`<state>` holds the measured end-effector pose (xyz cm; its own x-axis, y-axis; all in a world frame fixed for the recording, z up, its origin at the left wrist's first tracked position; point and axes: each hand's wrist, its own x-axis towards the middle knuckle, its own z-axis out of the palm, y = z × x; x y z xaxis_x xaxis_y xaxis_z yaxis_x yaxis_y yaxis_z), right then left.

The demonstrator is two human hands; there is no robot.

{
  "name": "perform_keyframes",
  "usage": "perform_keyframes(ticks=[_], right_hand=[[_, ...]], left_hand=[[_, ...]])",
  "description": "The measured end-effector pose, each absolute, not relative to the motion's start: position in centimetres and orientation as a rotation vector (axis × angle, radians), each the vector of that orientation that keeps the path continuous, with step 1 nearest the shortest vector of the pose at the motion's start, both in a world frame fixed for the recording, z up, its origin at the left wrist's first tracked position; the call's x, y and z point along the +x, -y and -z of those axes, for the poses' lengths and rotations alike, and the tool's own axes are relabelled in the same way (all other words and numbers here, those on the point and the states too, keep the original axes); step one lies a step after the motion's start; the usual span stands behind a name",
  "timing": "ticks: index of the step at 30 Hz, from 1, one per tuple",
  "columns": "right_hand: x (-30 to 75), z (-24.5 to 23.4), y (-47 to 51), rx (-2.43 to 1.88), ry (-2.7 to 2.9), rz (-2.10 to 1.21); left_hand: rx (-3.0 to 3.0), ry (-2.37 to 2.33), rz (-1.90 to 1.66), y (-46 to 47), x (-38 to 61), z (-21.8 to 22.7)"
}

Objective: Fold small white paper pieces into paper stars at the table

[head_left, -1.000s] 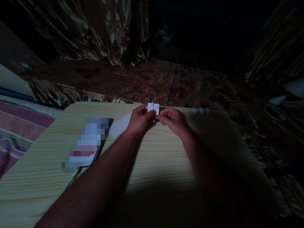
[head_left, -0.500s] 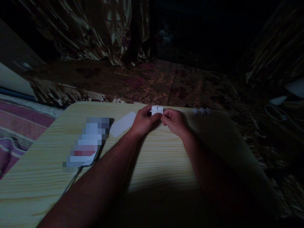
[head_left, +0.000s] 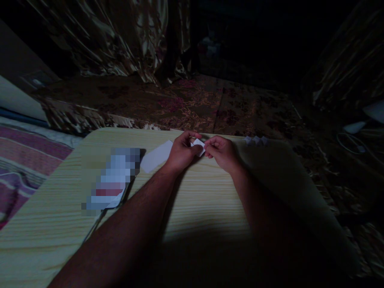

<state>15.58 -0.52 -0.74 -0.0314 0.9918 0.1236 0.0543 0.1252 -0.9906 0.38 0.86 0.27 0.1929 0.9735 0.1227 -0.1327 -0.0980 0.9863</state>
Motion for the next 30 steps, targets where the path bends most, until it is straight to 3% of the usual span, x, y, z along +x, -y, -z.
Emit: perform_keyframes(ticks=[30], right_hand=[[16.8,0.6,0.8,-0.91,1.395,-1.35]], left_hand=[[1.125,-0.774,-1.019,-1.3,-0.7,-0.6]])
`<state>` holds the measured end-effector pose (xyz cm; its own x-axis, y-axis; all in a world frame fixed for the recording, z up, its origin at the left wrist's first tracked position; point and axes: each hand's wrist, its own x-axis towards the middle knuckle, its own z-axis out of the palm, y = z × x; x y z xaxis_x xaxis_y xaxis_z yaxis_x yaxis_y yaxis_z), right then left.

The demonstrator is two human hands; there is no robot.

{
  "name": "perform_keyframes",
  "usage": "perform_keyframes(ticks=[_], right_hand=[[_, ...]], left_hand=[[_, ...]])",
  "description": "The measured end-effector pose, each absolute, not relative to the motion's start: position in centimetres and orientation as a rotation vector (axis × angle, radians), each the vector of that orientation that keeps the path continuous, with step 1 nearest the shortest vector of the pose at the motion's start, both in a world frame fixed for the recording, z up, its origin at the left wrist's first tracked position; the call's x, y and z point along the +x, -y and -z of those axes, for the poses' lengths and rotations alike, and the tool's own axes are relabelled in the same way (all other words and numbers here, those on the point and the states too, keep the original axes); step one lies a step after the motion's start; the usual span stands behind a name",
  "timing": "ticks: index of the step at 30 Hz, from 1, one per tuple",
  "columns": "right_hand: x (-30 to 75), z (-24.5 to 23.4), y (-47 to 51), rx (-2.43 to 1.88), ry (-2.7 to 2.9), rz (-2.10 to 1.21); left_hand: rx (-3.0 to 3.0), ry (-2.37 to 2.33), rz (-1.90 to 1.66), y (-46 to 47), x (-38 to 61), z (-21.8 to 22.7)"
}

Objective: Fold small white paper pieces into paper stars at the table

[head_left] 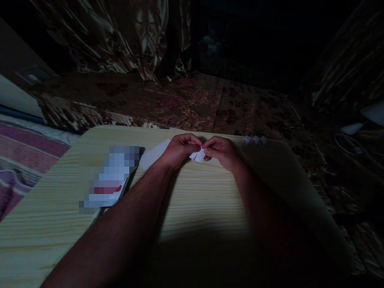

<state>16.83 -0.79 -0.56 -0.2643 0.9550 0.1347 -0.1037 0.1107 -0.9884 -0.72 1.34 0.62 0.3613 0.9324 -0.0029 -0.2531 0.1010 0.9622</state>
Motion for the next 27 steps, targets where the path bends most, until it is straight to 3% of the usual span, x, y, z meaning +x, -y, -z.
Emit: perform_keyframes(ticks=[27], right_hand=[[16.95,1.01,0.48,-0.858,1.318,-1.414]], left_hand=[[1.19,-0.721,-0.91,-1.44,-0.97,-0.79]])
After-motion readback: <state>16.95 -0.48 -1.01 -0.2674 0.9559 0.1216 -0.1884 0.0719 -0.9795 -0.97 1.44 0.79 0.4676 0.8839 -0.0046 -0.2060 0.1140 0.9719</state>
